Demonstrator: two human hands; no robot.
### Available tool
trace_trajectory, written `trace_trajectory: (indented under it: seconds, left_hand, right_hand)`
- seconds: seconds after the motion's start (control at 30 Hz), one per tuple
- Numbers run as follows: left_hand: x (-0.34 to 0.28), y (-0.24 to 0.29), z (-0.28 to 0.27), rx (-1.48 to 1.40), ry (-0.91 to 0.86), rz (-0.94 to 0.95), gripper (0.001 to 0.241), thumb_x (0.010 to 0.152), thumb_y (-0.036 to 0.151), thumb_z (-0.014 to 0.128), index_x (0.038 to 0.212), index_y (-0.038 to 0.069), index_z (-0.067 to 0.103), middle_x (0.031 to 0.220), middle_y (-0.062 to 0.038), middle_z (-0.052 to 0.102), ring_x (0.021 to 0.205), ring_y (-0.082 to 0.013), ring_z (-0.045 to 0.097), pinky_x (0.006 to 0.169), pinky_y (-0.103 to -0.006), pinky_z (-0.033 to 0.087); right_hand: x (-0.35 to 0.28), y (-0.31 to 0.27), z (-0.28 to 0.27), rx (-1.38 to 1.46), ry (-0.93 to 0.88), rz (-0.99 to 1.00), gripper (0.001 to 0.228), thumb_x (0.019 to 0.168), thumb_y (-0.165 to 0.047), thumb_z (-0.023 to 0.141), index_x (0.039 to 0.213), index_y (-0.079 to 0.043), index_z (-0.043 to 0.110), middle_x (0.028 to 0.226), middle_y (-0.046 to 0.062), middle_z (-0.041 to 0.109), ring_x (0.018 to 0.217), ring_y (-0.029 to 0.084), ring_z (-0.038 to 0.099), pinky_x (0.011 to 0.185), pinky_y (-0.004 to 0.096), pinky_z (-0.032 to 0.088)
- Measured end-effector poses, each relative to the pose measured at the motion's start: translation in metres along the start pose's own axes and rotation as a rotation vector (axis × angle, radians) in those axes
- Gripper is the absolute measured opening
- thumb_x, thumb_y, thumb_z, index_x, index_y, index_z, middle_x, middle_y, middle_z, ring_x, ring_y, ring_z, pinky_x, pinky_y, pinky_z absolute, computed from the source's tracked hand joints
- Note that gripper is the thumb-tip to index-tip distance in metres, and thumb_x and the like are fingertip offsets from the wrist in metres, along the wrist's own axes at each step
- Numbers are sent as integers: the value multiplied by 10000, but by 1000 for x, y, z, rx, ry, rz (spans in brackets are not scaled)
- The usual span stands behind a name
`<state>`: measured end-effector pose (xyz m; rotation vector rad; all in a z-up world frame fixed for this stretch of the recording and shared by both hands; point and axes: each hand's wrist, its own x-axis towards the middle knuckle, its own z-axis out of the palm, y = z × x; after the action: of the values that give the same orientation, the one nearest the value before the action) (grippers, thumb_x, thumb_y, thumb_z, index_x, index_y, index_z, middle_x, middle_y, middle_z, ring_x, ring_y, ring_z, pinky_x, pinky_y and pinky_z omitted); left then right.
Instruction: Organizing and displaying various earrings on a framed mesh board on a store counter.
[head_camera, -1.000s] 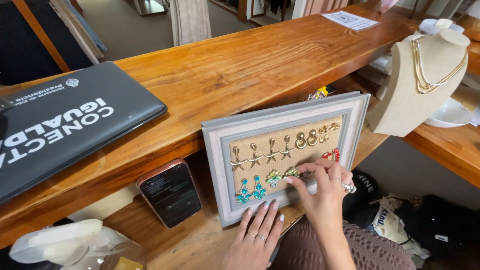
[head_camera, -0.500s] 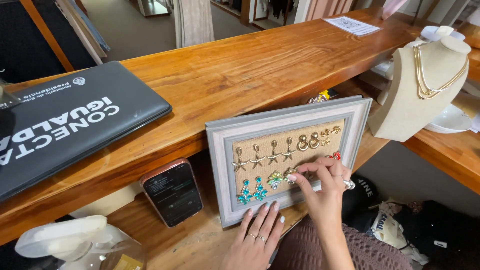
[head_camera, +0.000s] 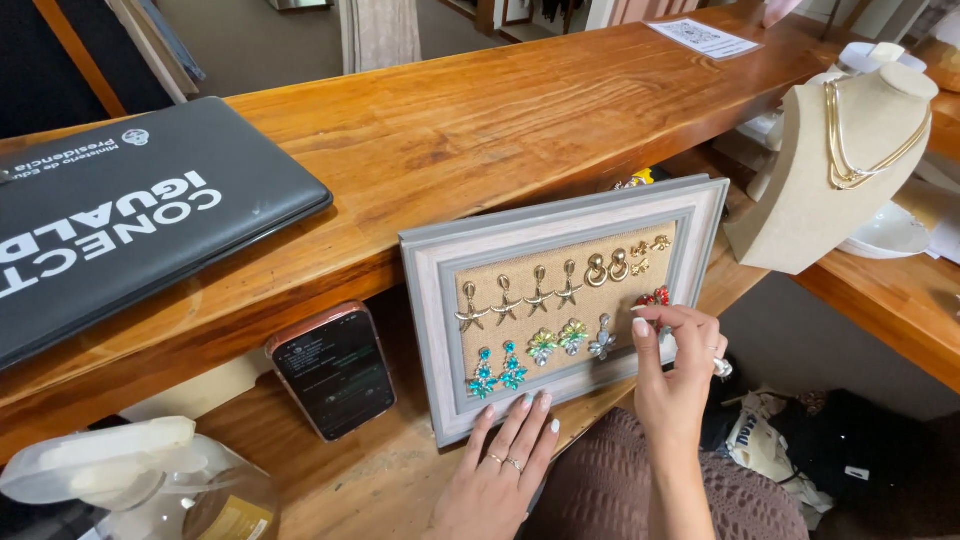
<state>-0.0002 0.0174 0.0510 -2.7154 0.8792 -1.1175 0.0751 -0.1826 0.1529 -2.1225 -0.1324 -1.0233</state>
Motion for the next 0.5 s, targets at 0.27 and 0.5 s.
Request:
trace_trajectory:
  seconds: [0.27, 0.5]
  left_hand:
    - [3, -2, -3, -17, 28, 7, 479, 1072, 202, 316, 1521, 118, 460, 1678, -128, 348, 1540, -288, 339, 1263, -489, 261]
    - [6, -4, -8, -15, 36, 12, 475, 1073, 215, 335, 1515, 111, 473, 1672, -140, 358, 1540, -301, 343, 1258, -504, 272]
  right_hand:
    - [-4, -2, 8, -76, -12, -80, 118, 952, -227, 749, 1034, -146, 773, 1110, 61, 564, 1153, 255, 465, 1002, 368, 421]
    - [-6, 7, 10, -16, -50, 29, 127, 944, -297, 736, 937, -171, 732, 1068, 39, 587, 1167, 230, 518, 1044, 390, 286]
